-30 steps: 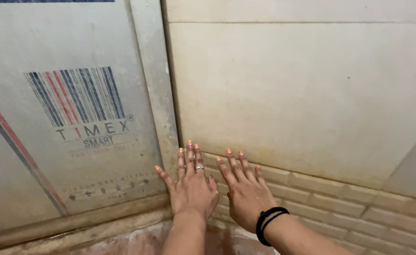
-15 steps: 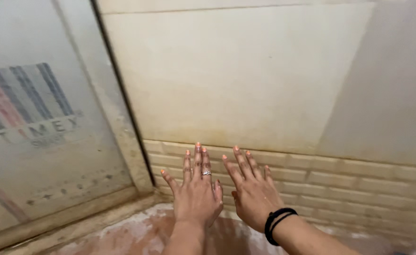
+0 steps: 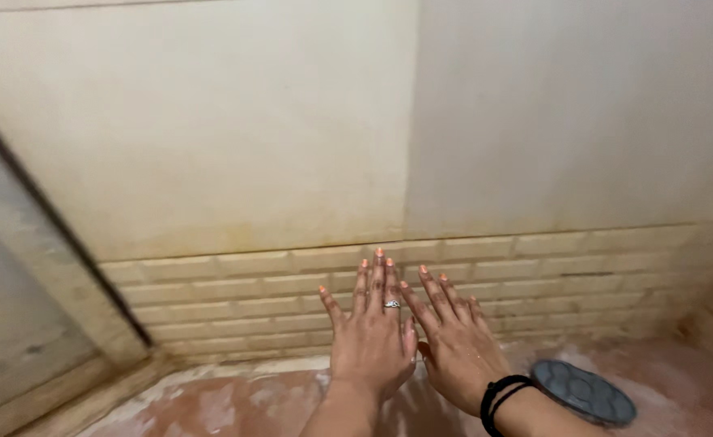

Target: The person scrubs a tiled floor by hand using a small brush and soapy water.

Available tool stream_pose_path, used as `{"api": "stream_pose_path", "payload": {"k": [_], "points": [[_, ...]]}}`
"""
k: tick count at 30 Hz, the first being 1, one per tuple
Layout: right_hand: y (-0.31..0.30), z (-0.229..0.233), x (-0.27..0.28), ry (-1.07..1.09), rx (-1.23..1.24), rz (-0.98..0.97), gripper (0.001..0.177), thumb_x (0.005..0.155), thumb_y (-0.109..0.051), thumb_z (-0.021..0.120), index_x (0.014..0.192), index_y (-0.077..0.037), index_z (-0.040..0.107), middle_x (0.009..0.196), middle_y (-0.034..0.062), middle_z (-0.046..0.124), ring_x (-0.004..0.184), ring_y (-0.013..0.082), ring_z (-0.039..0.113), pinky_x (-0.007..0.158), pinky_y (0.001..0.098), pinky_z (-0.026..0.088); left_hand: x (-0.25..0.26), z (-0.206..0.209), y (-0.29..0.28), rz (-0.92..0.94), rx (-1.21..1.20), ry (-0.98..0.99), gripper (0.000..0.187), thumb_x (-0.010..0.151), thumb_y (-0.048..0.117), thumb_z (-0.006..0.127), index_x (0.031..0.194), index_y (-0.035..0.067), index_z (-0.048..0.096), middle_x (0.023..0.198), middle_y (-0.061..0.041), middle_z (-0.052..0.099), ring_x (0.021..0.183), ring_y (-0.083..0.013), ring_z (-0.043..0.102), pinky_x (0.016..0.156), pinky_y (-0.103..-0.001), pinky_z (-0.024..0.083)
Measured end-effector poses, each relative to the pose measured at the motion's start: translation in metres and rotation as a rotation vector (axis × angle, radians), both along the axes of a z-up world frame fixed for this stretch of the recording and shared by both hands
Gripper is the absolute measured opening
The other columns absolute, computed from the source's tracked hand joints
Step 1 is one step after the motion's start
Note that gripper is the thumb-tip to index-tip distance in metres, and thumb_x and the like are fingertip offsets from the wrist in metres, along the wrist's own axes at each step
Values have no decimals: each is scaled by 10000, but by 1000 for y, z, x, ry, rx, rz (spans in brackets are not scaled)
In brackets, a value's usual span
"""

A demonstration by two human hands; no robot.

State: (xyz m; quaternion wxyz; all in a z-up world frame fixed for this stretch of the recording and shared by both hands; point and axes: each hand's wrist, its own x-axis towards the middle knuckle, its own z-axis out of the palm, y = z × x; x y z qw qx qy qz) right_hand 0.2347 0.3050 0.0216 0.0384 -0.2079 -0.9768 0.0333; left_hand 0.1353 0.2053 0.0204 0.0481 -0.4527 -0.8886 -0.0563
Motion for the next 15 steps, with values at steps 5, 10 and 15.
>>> {"api": "stream_pose_path", "payload": {"k": [5, 10, 15], "points": [[44, -22, 35, 38, 27, -107, 795, 936, -242, 557, 1629, -257, 166, 1733, 84, 22, 1557, 324, 60, 1210, 549, 135, 24, -27, 59, -160, 34, 45, 820, 943, 418, 377, 1600, 52, 50, 1733, -130, -114, 1579, -305, -42, 1159, -676, 1], [96, -53, 75, 122, 61, -170, 813, 890, -233, 547, 1626, -231, 201, 1733, 118, 47, 1562, 358, 102, 1166, 558, 147, 49, -66, 124, -341, 145, 83, 814, 931, 423, 378, 1586, 28, 101, 1723, -151, -59, 1585, -297, -7, 1195, -618, -16], [135, -85, 117, 65, 42, -335, 825, 892, -251, 541, 1632, -209, 179, 1727, 116, 55, 1565, 358, 107, 1185, 534, 137, 83, -100, 176, -495, 96, 14, 753, 956, 397, 366, 1571, 20, 149, 1694, -162, -40, 1546, -289, 2, 1201, -605, -25]]}}
